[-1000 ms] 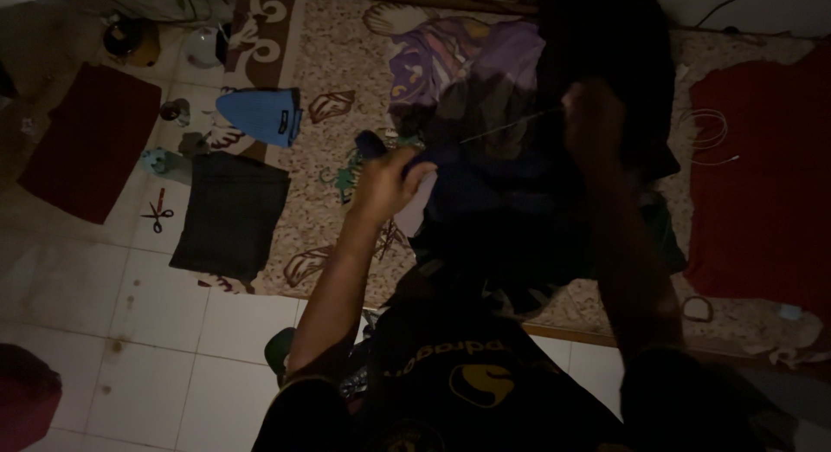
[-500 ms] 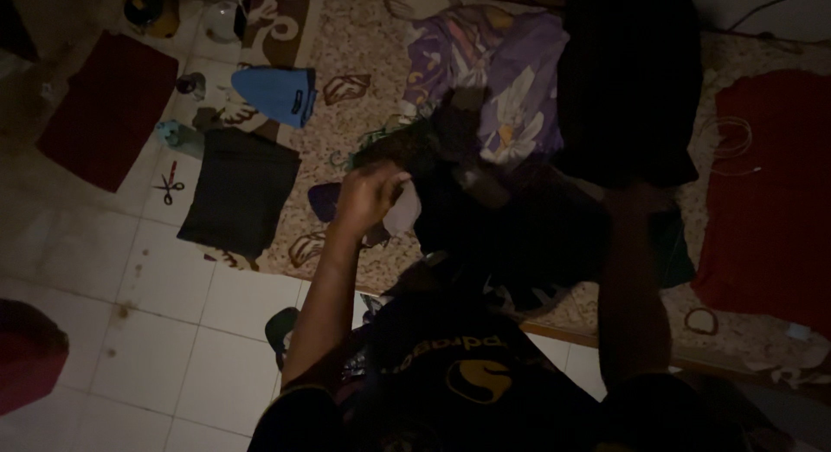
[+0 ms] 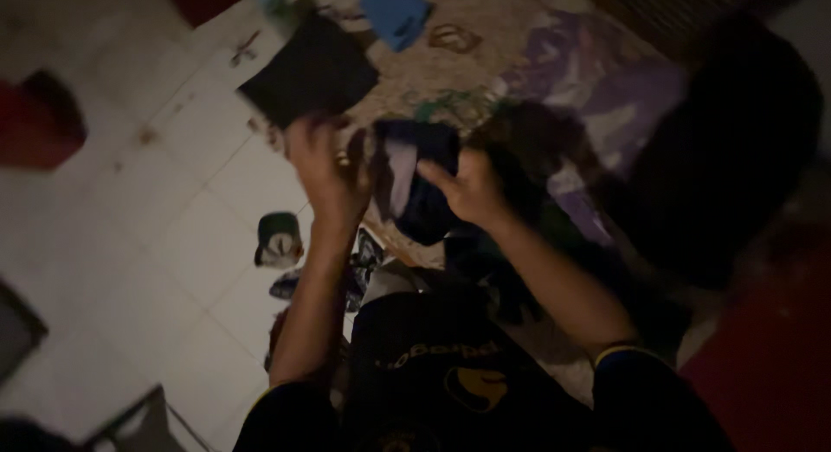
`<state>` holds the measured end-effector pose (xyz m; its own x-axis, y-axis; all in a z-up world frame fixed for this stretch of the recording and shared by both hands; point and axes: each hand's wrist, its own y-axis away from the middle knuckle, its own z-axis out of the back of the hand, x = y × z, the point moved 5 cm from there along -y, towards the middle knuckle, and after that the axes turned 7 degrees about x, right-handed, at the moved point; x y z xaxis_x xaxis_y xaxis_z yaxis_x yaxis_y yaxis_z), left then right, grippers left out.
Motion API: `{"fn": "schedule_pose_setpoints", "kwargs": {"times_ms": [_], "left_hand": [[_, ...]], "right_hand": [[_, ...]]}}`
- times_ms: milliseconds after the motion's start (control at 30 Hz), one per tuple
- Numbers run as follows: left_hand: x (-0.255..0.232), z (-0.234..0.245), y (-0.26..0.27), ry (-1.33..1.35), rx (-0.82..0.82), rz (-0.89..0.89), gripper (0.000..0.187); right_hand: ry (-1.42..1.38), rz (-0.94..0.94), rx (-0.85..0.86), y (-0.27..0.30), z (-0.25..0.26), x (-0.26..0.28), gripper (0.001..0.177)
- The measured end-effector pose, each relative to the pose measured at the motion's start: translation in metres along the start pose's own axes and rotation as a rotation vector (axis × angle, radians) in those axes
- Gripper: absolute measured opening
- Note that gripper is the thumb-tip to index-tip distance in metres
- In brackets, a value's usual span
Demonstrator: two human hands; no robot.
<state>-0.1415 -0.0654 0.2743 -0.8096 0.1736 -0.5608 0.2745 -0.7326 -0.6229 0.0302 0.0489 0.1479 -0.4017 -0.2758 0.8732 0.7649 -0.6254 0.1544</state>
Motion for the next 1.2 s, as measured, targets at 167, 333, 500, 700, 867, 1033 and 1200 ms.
{"fn": "schedule_pose_setpoints", "kwargs": {"times_ms": [167, 333, 500, 700, 867, 1033, 1200], "left_hand": [[-0.018, 0.026, 0.082, 0.187, 0.080, 0.505, 0.046], [-0.007, 0.064, 0.123, 0.030, -0.148, 0.566, 0.042], [0.007, 0.117, 0.176, -0.061, -0.160, 0.560, 0.050], [0.066, 0.168, 0.265, -0.009, -0.338, 0.819, 0.029], [0.083, 0.219, 0.306, 0.186, -0.644, 0.918, 0.021], [0.053, 0.221, 0.302, -0.287, -0.520, 0.825, 0.014], [0.030, 0.202, 0.325, -0.358, -0.335, 0.964, 0.017]], "right_hand": [[-1.238, -0.066, 0.049, -0.014, -0.064, 0.052, 0.020], [-1.068, 0.267, 0.367, -0.021, -0.144, 0.083, 0.045], [-0.774, 0.129, 0.404, -0.009, -0.213, 0.119, 0.024], [-0.221, 0.211, 0.359, -0.021, -0.265, 0.125, 0.052], [0.173, 0.816, -0.017, -0.034, -0.271, 0.172, 0.016], [0.064, 0.725, 0.130, 0.004, -0.336, 0.127, 0.015], [-0.035, 0.581, 0.704, 0.026, -0.444, 0.062, 0.020]]}}
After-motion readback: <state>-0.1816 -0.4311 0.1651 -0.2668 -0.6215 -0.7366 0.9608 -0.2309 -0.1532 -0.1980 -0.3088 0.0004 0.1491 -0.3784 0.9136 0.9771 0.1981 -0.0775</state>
